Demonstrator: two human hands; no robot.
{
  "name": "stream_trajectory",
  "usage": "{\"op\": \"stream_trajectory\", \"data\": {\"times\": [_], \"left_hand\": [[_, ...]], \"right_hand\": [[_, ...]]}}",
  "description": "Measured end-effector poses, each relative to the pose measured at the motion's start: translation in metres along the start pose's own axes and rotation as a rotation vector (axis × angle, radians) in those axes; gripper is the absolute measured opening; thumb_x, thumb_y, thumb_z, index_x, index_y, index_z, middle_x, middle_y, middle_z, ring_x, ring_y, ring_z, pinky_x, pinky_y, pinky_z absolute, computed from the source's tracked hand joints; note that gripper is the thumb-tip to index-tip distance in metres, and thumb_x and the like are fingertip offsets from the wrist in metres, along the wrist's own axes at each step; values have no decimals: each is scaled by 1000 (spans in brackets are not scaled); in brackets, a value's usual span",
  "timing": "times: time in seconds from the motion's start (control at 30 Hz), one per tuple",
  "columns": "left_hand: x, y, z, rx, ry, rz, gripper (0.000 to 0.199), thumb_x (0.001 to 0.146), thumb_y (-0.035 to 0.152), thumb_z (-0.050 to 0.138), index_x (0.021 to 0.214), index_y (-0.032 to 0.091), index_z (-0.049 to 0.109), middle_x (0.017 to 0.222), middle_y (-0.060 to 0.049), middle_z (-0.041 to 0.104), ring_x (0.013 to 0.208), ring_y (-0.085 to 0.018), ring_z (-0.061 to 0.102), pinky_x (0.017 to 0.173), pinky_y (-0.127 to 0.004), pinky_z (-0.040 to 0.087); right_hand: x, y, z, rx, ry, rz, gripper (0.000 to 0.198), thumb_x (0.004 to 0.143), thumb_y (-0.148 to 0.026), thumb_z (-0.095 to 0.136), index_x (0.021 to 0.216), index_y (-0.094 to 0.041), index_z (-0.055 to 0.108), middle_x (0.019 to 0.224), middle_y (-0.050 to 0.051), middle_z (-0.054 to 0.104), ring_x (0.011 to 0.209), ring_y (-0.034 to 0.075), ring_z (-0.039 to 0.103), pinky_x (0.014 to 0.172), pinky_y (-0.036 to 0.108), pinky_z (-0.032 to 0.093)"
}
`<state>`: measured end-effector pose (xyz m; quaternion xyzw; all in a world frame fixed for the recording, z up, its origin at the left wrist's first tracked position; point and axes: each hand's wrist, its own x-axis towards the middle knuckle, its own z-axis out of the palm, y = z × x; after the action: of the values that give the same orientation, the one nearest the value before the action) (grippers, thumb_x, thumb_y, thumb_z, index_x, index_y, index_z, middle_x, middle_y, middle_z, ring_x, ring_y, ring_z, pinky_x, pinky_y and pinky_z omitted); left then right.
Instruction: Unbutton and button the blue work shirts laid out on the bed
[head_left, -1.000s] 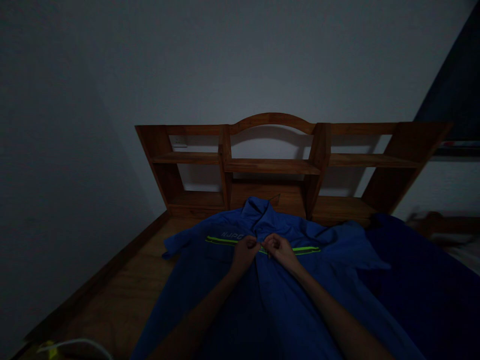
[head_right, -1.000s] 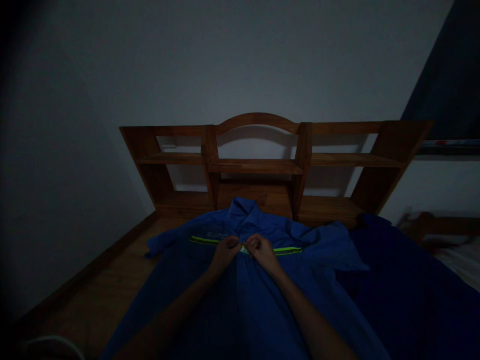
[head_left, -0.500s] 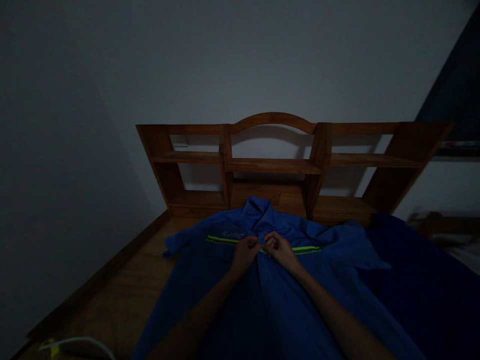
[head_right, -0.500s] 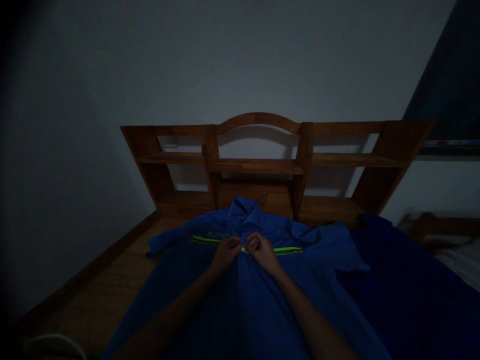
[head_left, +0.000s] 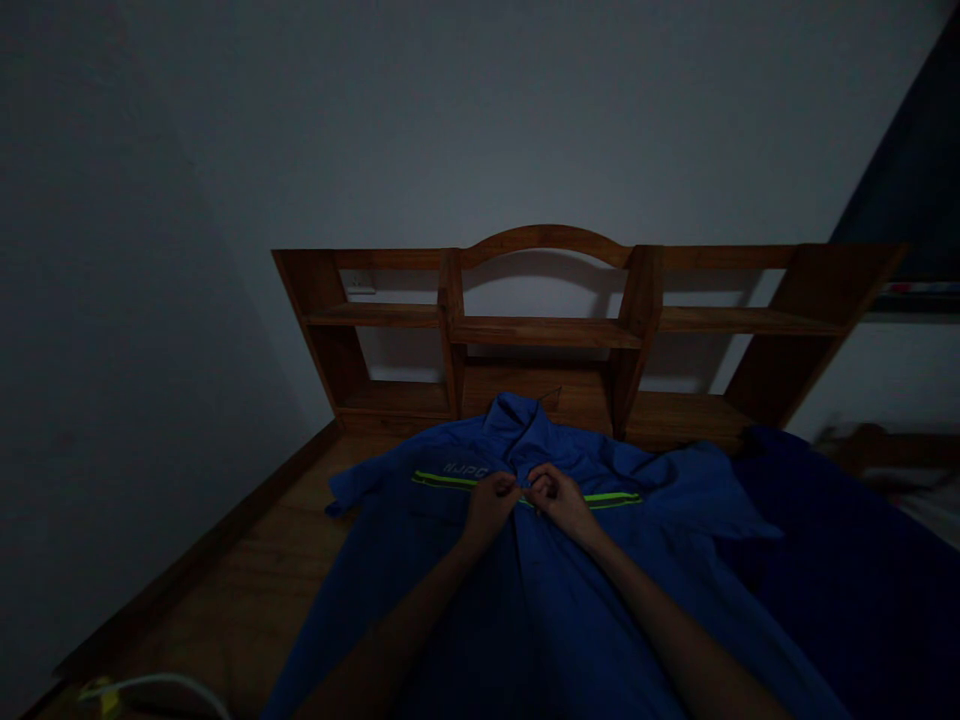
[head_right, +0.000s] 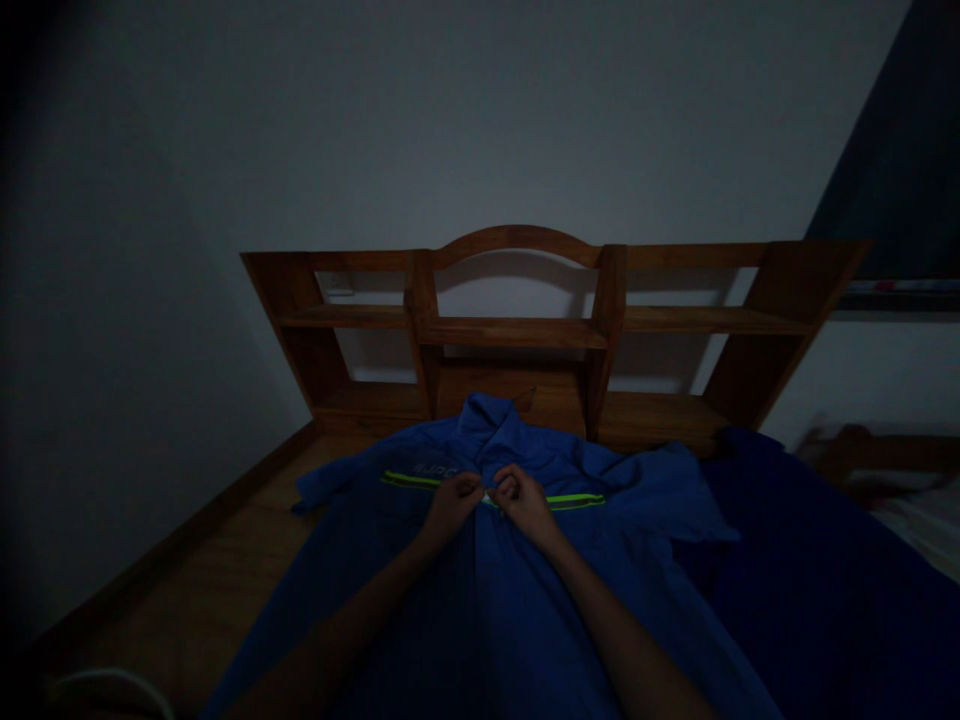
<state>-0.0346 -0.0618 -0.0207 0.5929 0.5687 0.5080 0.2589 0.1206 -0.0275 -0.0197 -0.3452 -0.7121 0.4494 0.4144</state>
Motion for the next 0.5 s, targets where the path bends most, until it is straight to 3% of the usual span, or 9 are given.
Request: {"op": "stream_trajectory", "data": {"times": [0.5], "left_hand": [[0, 3, 0, -24, -1, -12, 12, 70, 20, 55, 75, 14, 63, 73, -3, 66, 71, -16, 62, 68, -26, 46]], "right_hand": [[0, 1, 1, -13, 8, 7, 25, 75, -37, 62, 90, -18, 53, 61, -5, 55, 48, 9, 53, 47, 20, 40]]}}
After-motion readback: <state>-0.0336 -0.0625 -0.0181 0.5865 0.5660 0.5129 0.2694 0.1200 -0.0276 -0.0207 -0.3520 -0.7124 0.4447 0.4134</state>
